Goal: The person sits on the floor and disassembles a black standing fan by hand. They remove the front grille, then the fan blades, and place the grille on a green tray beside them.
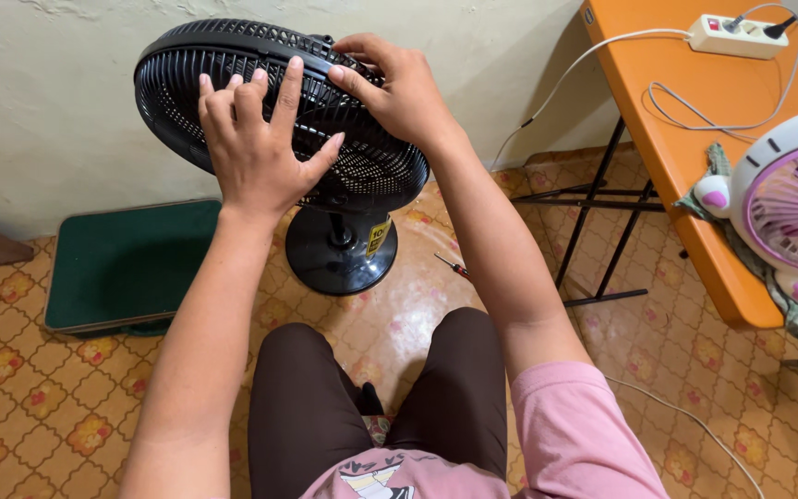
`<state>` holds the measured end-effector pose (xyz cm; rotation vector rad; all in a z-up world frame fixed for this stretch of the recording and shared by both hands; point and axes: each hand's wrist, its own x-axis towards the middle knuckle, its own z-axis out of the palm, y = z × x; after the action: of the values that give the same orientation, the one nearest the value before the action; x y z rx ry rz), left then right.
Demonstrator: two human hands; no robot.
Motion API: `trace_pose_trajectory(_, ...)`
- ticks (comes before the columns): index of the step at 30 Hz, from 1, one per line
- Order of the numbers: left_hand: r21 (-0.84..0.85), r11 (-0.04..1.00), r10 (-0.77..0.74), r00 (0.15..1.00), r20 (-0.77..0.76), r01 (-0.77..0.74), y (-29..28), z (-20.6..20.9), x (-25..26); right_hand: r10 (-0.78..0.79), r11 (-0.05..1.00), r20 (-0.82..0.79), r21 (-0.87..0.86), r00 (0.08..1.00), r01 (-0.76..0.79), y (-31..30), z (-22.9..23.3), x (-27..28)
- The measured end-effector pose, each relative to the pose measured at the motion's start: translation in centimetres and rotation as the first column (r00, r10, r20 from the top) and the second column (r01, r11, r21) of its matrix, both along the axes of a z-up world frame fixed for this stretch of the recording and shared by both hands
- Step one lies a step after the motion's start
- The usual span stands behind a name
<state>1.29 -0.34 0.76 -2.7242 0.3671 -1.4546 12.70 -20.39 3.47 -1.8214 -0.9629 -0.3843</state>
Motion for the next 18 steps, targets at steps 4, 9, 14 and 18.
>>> trace_pose_trajectory(4,0.031,0.998,0.046,0.997,0.059,-0.048,-0.3,-0.4,-0.2,-0.009,1.000,0.011,-0.017,1.000,0.010,-0.1,-0.1,-0.3)
trace_pose_trajectory(9,0.054,0.998,0.017,0.995,0.102,-0.022,-0.5,0.1,-0.4,-0.016,0.999,0.056,-0.050,0.998,0.019,-0.4,0.0,-0.4)
trace_pose_trajectory(14,0.057,0.998,0.015,0.999,0.047,-0.018,-0.4,0.8,-0.4,0.000,0.999,0.016,-0.054,1.000,0.001,-0.6,0.2,-0.5)
trace_pose_trajectory(18,0.063,0.998,0.007,0.999,0.032,-0.009,-0.4,1.1,0.1,-0.017,0.998,0.055,-0.056,0.998,0.020,-0.6,0.2,-0.7)
